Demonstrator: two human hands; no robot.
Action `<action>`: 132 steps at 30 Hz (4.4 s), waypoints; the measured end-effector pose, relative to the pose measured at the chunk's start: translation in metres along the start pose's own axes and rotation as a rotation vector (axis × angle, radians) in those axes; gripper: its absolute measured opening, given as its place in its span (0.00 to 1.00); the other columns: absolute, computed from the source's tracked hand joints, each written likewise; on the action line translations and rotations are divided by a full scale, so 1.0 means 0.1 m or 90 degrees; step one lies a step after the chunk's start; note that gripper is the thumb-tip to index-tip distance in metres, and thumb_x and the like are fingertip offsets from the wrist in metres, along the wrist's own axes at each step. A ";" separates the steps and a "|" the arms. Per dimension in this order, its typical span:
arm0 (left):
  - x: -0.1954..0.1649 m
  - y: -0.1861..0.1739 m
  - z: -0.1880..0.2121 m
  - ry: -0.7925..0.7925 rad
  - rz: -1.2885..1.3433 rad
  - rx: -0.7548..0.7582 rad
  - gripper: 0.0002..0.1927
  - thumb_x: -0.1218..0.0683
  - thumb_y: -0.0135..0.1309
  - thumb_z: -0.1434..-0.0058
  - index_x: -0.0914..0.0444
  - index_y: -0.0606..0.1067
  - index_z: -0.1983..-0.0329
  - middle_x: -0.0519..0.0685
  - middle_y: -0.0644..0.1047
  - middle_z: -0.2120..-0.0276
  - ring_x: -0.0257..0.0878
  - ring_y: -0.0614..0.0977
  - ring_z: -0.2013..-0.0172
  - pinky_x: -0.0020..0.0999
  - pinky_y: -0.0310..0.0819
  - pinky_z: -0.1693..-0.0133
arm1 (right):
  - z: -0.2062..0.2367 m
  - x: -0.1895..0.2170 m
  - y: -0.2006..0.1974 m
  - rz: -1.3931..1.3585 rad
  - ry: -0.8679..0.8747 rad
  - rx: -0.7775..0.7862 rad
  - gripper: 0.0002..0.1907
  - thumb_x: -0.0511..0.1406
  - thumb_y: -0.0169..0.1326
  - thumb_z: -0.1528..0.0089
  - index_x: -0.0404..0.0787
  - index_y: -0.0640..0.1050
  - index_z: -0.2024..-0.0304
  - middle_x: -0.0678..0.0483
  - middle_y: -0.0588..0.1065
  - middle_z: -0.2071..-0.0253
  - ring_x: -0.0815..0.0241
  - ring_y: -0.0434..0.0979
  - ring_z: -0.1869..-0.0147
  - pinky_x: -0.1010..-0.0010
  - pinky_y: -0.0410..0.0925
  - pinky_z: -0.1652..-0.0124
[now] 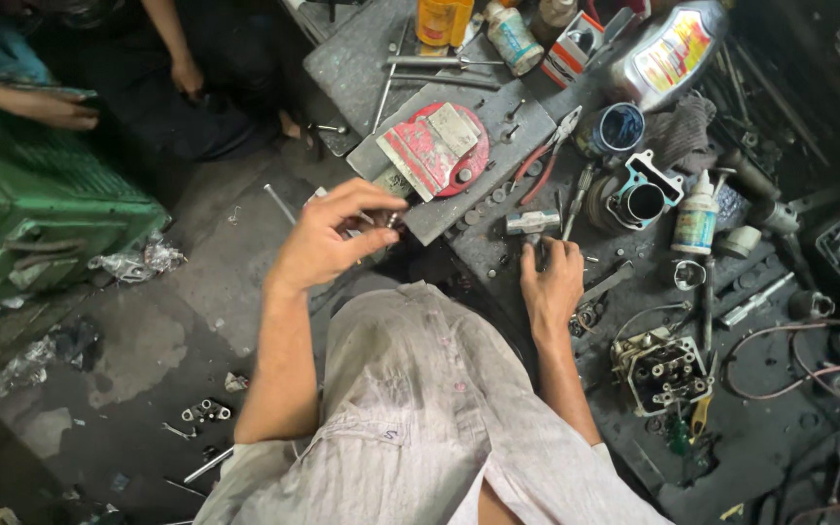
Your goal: The person secures a small metal component in a bench vise and repeatedly strikes it with a hammer. They then remove the component and use a screwdriver to work on a larger engine block, manipulating internal parts.
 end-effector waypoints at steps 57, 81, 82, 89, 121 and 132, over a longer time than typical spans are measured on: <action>0.50 0.12 -1.54 0.053 -0.228 0.212 0.12 0.53 0.64 0.42 0.58 0.84 0.55 0.46 0.83 0.63 0.40 0.84 0.63 0.35 0.77 0.58 | -0.13 -0.07 0.16 -0.150 -0.009 0.086 0.12 0.38 0.59 0.38 0.37 0.81 0.56 0.44 0.75 0.50 0.43 0.76 0.46 0.59 0.69 0.48; 0.88 0.24 -1.53 0.113 -0.285 0.172 0.14 0.47 0.69 0.46 0.56 0.84 0.59 0.45 0.83 0.63 0.44 0.77 0.57 0.38 0.72 0.52 | 0.15 -0.42 0.09 -0.266 0.183 -0.008 0.11 0.36 0.55 0.33 0.37 0.81 0.52 0.48 0.80 0.58 0.57 0.79 0.58 0.69 0.70 0.56; 0.90 0.24 -1.54 0.117 -0.281 0.172 0.14 0.46 0.69 0.46 0.56 0.84 0.60 0.44 0.83 0.63 0.43 0.77 0.57 0.38 0.72 0.52 | 0.14 -0.38 0.06 -0.209 0.142 -0.006 0.11 0.36 0.56 0.33 0.38 0.81 0.52 0.47 0.80 0.56 0.54 0.80 0.56 0.66 0.71 0.55; 0.98 0.25 -1.54 0.116 -0.235 0.156 0.15 0.47 0.70 0.47 0.59 0.84 0.62 0.47 0.81 0.69 0.39 0.81 0.66 0.35 0.75 0.60 | 0.11 -0.26 0.18 -0.015 0.098 0.038 0.25 0.43 0.65 0.43 0.37 0.76 0.47 0.40 0.75 0.51 0.39 0.77 0.50 0.53 0.70 0.53; 1.21 0.27 -1.59 0.039 -0.160 0.135 0.12 0.52 0.70 0.50 0.62 0.83 0.66 0.46 0.80 0.71 0.33 0.81 0.71 0.30 0.75 0.67 | -1.02 1.77 -0.52 -0.494 0.028 0.358 0.22 0.40 0.57 0.34 0.33 0.73 0.43 0.55 0.75 0.67 0.69 0.71 0.75 0.74 0.66 0.78; 1.12 0.23 -1.57 0.047 -0.176 0.121 0.12 0.53 0.70 0.51 0.62 0.83 0.65 0.48 0.81 0.71 0.36 0.83 0.69 0.31 0.78 0.64 | -0.98 1.68 -0.32 -0.417 0.090 0.348 0.24 0.40 0.58 0.36 0.32 0.74 0.42 0.55 0.73 0.75 0.67 0.72 0.80 0.71 0.66 0.80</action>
Point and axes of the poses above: each hand's wrist, its own z-axis away from the middle knuckle, its own y-axis out of the palm, x = y × z, the point moved 9 cm from there along -z, towards the middle knuckle
